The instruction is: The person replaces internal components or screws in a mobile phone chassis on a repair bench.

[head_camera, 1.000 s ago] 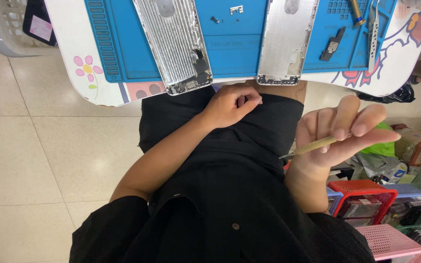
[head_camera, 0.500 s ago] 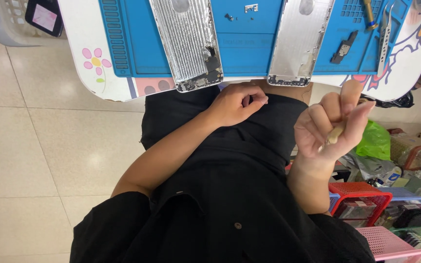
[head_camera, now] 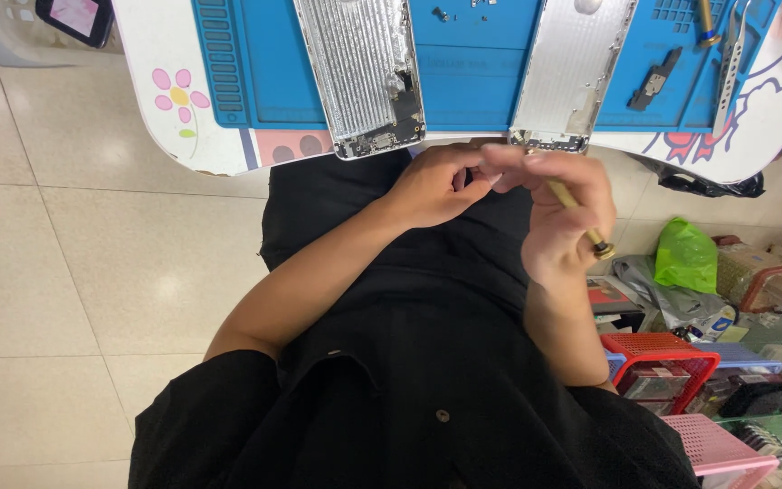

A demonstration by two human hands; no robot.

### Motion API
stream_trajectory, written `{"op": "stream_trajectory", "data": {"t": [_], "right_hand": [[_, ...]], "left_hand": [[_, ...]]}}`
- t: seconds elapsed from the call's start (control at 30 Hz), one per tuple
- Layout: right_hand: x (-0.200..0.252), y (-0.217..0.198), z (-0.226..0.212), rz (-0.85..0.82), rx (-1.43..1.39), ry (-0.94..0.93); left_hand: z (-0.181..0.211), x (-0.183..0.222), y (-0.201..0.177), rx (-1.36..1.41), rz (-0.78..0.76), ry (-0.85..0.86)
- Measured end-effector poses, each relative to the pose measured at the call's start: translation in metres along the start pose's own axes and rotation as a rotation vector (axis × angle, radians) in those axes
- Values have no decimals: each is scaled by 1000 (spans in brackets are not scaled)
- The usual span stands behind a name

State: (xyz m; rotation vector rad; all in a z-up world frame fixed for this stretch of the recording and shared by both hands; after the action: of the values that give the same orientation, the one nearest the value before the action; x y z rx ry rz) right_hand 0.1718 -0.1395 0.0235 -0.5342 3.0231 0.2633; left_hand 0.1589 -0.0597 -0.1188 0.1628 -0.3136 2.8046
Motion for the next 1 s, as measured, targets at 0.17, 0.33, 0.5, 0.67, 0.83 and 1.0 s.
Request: {"op": "stream_trajectory", "data": {"t": [0.17, 0.33, 0.5, 0.67, 0.83, 1.0], "right_hand": [[0, 17, -5, -63, 115, -58], [8, 10, -2, -43, -60, -45], [11, 3, 0, -35, 26, -59], [0, 13, -11, -44, 183, -53], [0, 15, -7, -52, 69, -53], [-1, 24, -8, -134, 49, -73]], "left_hand": [[1, 3, 0, -68, 29, 101], [-11, 2, 7, -48, 15, 14], [-1, 2, -1, -55, 38, 28], [-3, 1, 3, -76, 5, 26], [1, 1, 1, -68, -6, 41], [-7, 0, 6, -72, 0, 38]]}}
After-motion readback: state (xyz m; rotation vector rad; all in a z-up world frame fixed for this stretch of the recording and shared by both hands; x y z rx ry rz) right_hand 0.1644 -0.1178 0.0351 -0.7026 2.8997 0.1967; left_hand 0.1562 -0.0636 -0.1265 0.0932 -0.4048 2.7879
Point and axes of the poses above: each hand's wrist, its own x-axis away from the middle knuckle, its own y-axis out of the palm, z = x × y, the point moved 10 cm from there along -x, towards the middle knuckle, and after that the axes turned 13 degrees about -x, right-handed, at the moved point
